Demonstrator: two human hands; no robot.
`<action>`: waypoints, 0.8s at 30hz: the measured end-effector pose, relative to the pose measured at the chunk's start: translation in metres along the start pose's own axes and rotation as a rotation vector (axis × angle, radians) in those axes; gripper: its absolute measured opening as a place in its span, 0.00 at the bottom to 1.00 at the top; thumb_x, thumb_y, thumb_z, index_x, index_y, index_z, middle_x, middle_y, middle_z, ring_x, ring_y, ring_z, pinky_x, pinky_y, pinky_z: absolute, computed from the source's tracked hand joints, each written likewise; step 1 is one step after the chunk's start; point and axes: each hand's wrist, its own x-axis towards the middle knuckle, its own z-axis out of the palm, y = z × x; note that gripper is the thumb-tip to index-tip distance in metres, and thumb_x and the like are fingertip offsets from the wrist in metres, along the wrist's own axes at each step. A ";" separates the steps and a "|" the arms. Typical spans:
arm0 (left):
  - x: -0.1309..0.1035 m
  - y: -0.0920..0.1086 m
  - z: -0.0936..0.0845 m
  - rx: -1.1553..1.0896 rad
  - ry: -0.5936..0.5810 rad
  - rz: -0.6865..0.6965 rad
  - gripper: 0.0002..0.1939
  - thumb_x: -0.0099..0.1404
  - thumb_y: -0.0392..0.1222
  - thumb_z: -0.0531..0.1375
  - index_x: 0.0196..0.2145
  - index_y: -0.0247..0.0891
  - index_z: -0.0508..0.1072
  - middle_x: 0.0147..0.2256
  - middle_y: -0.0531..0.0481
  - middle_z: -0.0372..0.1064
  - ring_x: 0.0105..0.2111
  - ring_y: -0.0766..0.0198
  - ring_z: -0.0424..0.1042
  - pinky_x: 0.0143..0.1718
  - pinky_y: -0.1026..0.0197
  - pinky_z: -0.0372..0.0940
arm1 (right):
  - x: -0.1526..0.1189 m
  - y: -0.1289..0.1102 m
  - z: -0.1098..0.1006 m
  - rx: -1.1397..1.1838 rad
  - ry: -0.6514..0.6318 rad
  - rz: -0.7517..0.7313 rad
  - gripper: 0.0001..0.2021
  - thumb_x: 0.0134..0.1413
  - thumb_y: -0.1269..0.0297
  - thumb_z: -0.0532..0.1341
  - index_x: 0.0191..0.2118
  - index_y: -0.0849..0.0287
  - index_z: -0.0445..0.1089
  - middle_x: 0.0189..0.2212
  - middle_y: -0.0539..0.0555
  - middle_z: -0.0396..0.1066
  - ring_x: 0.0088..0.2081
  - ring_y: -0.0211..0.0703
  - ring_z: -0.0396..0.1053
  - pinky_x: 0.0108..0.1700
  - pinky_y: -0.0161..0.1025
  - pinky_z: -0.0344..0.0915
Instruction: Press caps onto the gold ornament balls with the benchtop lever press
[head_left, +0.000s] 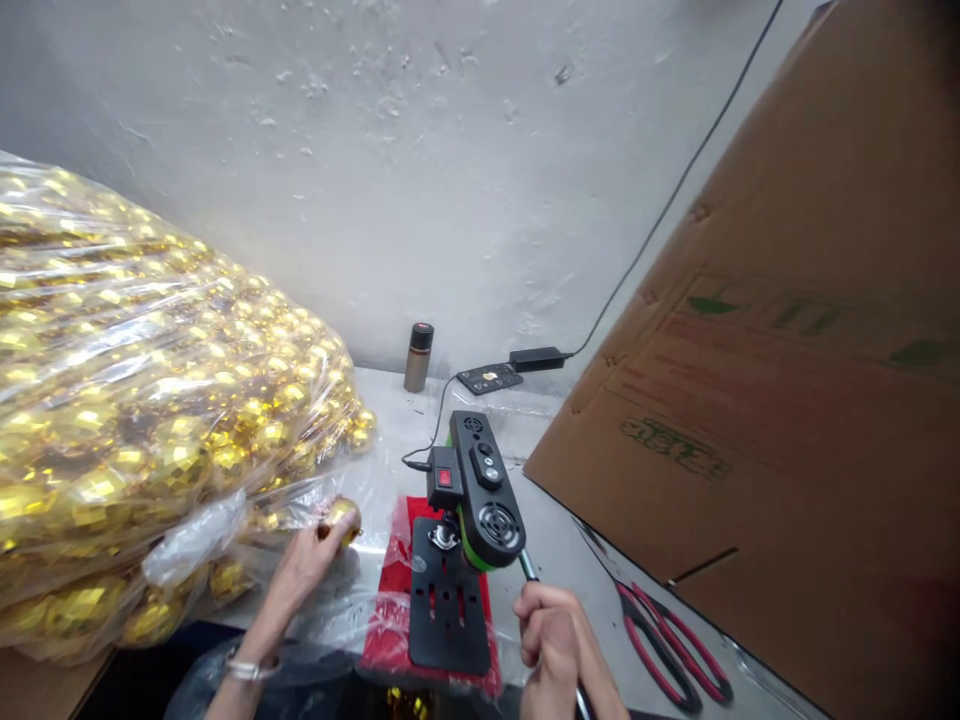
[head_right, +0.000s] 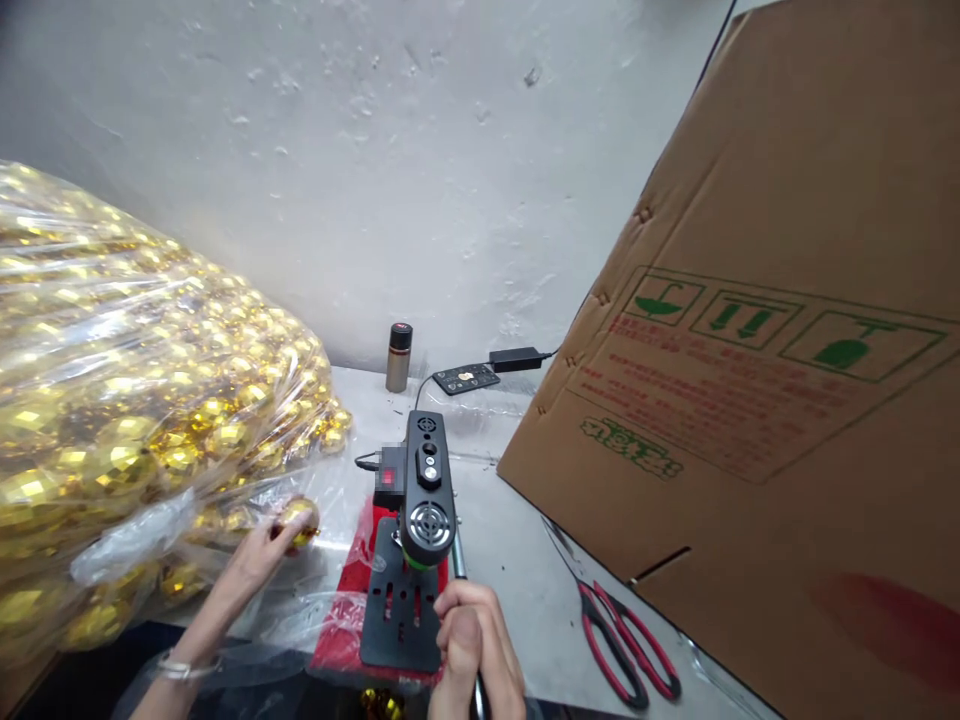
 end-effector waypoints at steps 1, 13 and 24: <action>-0.012 -0.001 0.008 -0.129 -0.030 -0.075 0.30 0.71 0.67 0.58 0.51 0.38 0.79 0.46 0.40 0.83 0.44 0.45 0.84 0.41 0.49 0.80 | 0.004 -0.001 -0.001 -0.005 -0.001 0.006 0.23 0.74 0.60 0.57 0.23 0.56 0.60 0.24 0.49 0.62 0.27 0.36 0.61 0.31 0.38 0.54; -0.070 0.014 0.103 -0.277 -0.198 -0.128 0.36 0.60 0.65 0.66 0.58 0.38 0.74 0.52 0.39 0.83 0.52 0.43 0.82 0.56 0.44 0.75 | 0.016 -0.013 -0.001 0.003 -0.067 0.079 0.23 0.75 0.59 0.55 0.24 0.56 0.59 0.25 0.48 0.62 0.27 0.34 0.60 0.30 0.36 0.55; -0.077 0.011 0.125 -0.016 -0.166 0.258 0.26 0.65 0.50 0.65 0.57 0.37 0.74 0.52 0.34 0.80 0.52 0.40 0.80 0.54 0.37 0.76 | 0.011 -0.018 -0.001 -0.008 -0.105 -0.002 0.20 0.76 0.68 0.52 0.27 0.56 0.61 0.26 0.47 0.60 0.26 0.33 0.59 0.30 0.37 0.54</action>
